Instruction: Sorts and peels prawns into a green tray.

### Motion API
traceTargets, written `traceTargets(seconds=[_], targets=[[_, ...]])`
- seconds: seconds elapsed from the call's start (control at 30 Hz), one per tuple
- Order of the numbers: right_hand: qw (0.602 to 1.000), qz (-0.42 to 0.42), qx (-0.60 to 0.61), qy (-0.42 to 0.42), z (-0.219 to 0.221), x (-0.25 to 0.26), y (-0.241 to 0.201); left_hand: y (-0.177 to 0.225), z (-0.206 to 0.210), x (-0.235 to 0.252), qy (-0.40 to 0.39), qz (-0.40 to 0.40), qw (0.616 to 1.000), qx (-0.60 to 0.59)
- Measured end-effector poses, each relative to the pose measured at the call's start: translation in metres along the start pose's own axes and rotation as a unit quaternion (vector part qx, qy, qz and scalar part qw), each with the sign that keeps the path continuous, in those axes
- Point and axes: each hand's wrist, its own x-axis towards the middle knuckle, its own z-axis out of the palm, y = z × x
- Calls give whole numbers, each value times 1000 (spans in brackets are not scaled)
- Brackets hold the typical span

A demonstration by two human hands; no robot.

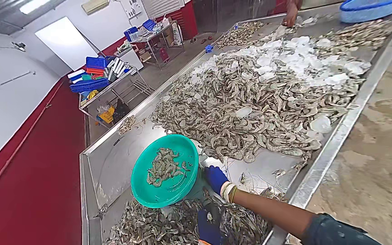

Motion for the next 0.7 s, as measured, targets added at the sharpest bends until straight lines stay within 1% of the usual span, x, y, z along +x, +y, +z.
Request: traceTargets(seconds=[0.03, 0.07, 0.1, 0.13, 0.17, 0.2, 0.23, 0.27, 0.3, 0.33, 0.37, 0.43, 0.5, 0.53, 0.6, 0.63, 0.7], targets=[[1000, 7, 3, -16, 5, -4, -3, 0, -1, 0, 16, -21, 1000, 12], [999, 8, -6, -43, 7, -14, -3, -5, -1, 3, 34, -1, 998, 44], [997, 6, -23, -72, 9, -24, 0, -13, 2, 9, 47, 42, 995, 73], [995, 0, -38, -91, 11, -36, 4, -16, 4, 14, 39, 73, 993, 84], [994, -10, -44, -101, 11, -48, 8, -13, 5, 18, 12, 83, 993, 82], [993, -18, -50, -102, 7, -61, 10, -7, 10, 20, -14, 87, 994, 65], [993, -29, -63, -95, 1, -75, 11, -7, 19, 23, -19, 98, 994, 40], [993, -43, -81, -76, -5, -86, 12, -6, 30, 25, -2, 99, 995, 25], [992, -52, -99, -50, -9, -94, 15, 2, 37, 25, 7, 72, 997, 33], [991, -61, -116, -24, -12, -99, 19, 13, 42, 24, 4, 27, 998, 59], [989, -71, -132, -3, -14, -102, 23, 25, 43, 23, -21, -15, 995, 93], [984, -85, -155, 33, -13, -105, 36, 42, 40, 23, -107, -50, 983, 137], [981, -83, -165, 56, -12, -107, 48, 52, 36, 24, -183, -41, 977, 103], [982, -76, -163, 63, -16, -108, 55, 56, 34, 22, -204, -42, 976, 68], [984, -37, -150, 87, -26, -106, 77, 56, 26, 16, -204, -43, 978, 4], [986, -14, -149, 75, -35, -103, 94, 53, 20, 13, -192, -29, 981, -26], [991, 5, -128, -42, -54, -101, 124, 43, 10, 9, -182, 20, 979, -85]])
